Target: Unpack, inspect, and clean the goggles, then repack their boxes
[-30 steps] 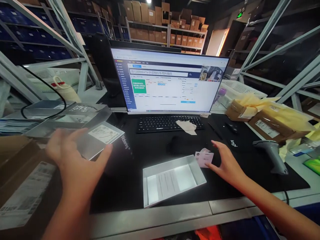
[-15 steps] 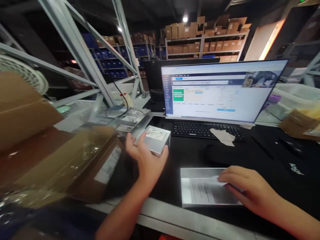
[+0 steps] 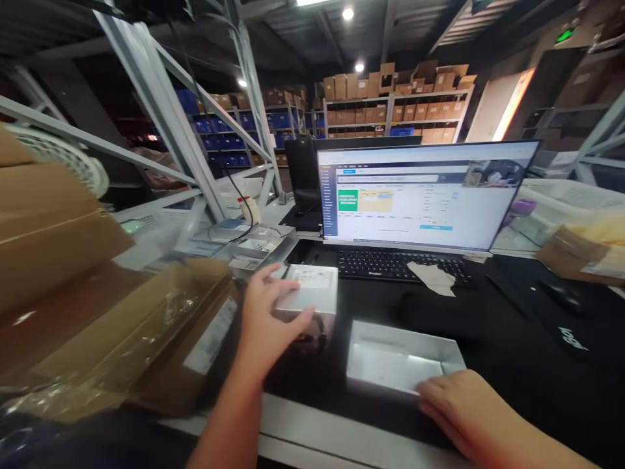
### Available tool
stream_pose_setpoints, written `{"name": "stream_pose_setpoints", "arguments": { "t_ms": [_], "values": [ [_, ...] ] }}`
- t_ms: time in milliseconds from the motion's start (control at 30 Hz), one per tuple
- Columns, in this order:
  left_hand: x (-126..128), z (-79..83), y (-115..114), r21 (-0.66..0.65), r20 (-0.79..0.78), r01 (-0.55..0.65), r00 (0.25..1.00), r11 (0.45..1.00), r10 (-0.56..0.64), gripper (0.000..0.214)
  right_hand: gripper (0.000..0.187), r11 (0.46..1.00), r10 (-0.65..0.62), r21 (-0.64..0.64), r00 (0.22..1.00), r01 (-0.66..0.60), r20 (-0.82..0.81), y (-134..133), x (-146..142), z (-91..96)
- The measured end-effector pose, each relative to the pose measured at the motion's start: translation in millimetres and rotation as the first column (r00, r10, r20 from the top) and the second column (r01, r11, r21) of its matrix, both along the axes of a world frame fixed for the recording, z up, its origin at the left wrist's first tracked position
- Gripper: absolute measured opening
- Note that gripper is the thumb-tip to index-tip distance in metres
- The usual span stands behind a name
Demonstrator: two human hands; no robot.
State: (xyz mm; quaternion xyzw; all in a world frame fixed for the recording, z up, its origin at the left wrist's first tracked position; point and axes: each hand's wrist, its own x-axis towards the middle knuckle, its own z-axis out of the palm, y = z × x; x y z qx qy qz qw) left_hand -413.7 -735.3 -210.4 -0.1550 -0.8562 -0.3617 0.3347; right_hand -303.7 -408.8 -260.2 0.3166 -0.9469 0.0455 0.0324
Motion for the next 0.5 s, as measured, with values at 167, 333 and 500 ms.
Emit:
{"name": "stream_pose_setpoints", "arguments": {
  "t_ms": [167,333,500],
  "values": [
    [-22,-1.0,-37,0.064,0.248,0.337,0.906,0.939,-0.342,0.058,0.013,0.991,-0.107,0.073,0.991,0.112,-0.081,-18,-16,-6.5],
    [-38,-4.1,-50,0.057,0.237,0.424,0.874,0.904,-0.425,0.078,0.018,0.992,-0.110,0.057,0.992,0.113,-0.060,-32,-43,-9.8],
    [-49,-9.3,-38,0.214,0.230,0.335,0.896,0.918,-0.381,0.074,0.030,0.990,-0.097,-0.112,0.991,0.086,-0.094,-28,-54,11.2]
  ]
}}
